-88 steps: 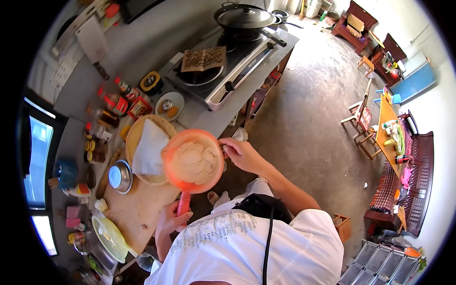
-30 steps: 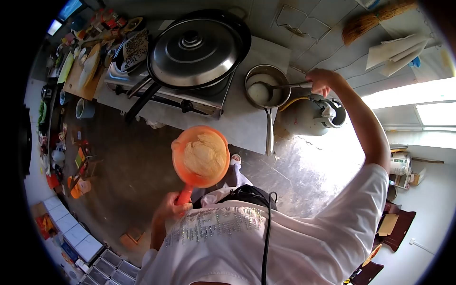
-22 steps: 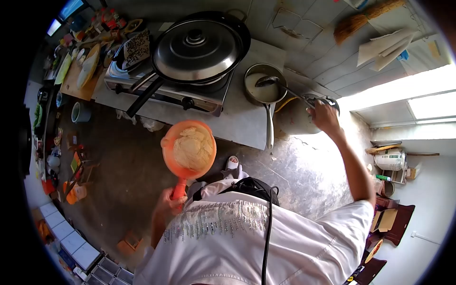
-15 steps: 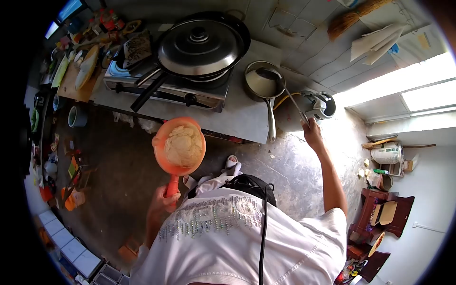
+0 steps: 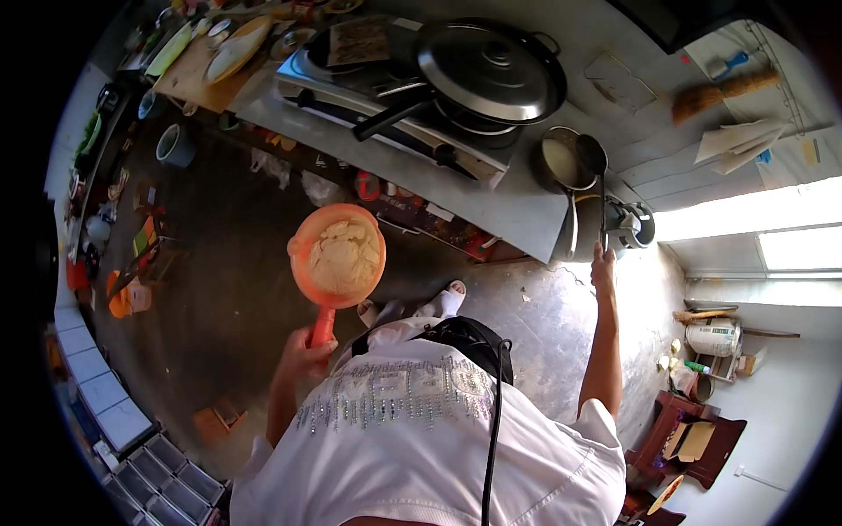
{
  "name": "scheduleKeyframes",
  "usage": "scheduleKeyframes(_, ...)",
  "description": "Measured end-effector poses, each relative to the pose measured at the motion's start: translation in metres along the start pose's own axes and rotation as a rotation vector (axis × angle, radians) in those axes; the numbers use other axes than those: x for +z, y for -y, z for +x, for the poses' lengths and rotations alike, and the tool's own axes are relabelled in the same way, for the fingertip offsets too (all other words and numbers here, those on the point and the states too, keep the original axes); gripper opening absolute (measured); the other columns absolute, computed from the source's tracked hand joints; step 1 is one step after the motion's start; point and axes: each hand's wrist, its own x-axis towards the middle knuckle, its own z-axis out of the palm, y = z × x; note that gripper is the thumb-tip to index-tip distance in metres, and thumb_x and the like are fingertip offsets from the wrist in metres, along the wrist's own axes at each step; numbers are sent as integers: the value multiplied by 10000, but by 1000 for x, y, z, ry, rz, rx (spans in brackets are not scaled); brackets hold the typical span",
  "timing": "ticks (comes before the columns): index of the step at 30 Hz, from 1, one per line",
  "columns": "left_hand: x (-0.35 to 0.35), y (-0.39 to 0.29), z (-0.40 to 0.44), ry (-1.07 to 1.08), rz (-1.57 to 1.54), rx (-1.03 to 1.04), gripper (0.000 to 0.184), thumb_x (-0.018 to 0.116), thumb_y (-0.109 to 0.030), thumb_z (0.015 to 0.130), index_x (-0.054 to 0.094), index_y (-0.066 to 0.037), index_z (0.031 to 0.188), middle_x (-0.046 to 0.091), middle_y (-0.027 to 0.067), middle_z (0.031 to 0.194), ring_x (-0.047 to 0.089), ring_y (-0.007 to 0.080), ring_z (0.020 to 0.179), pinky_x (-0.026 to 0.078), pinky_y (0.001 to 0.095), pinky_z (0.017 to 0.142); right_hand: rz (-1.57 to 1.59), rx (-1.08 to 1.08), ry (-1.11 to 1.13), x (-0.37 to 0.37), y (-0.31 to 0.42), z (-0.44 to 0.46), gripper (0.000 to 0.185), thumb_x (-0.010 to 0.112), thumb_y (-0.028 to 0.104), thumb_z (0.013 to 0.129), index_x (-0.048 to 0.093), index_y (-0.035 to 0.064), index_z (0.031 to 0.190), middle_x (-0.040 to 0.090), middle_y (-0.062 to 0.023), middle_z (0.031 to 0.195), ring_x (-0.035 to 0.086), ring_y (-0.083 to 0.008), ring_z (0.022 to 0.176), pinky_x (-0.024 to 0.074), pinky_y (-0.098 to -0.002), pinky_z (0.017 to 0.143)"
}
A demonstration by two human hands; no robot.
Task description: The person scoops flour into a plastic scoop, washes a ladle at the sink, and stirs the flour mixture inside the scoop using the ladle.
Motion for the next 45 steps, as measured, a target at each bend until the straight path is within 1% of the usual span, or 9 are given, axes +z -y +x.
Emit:
scheduleKeyframes(13,-91,33,-37,-98,6,42,247,692,-212,746,619,-11,869,559,-3,706,497,80,642,428,261,596,201,-15,68,40,13,-18,387,506,447,943,423,150,709,280,98,523,236,-8,374,165,-183,307)
scheduleKeyframes(15,-99,39,-39,-113,1,46,245,691,-213,746,616,-12,864,558,-1,704,497,82,640,427,263,596,397,54,125,38,11,-14,397,485,395,965,386,160,661,281,91,522,233,-11,376,158,-181,305)
scheduleKeyframes(17,-106,47,-42,-130,-7,42,243,689,-215,746,613,-14,859,558,2,702,497,83,638,425,265,596,1243,265,717,27,-6,6,332,480,339,971,509,72,775,352,32,558,311,-58,403,241,-188,326)
scheduleKeyframes(18,-110,50,-43,-131,-13,57,238,688,-216,746,611,-18,853,559,5,699,501,85,638,425,266,597,1457,337,749,28,0,-2,271,481,261,971,536,8,888,354,19,588,343,-72,442,291,-188,357)
scheduleKeyframes(25,-127,57,-46,-157,-80,-5,231,699,-235,758,609,-38,838,574,15,689,527,101,602,424,263,554,1805,301,955,12,11,-99,252,404,209,1002,472,-33,1012,354,32,601,296,-58,389,296,-218,356)
scheduleKeyframes(27,-135,64,-46,-180,-95,-27,240,701,-244,762,608,-36,837,577,18,689,529,103,595,423,264,545,1634,206,1067,-1,20,-140,309,325,262,1025,450,-21,1021,362,-3,583,326,-72,380,282,-228,361)
scheduleKeyframes(33,-154,89,-33,-234,-188,-27,253,708,-251,771,607,-24,820,587,20,678,542,101,589,428,265,538,1196,119,771,-31,68,-253,388,261,349,1030,424,-3,1044,338,-31,495,302,-97,320,273,-232,282)
scheduleKeyframes(35,-162,89,-32,-229,-224,-41,242,708,-245,772,610,-27,808,587,15,669,545,103,589,433,263,545,1113,105,933,-21,92,-274,416,235,374,1027,411,-3,1040,344,-43,487,305,-110,284,289,-244,244)
scheduleKeyframes(45,-214,102,-32,-477,-394,-43,280,707,-288,763,622,-28,825,592,10,677,544,98,599,434,259,562,642,353,1446,208,225,-287,400,274,385,1019,424,19,960,319,8,449,268,-64,264,285,-198,209)
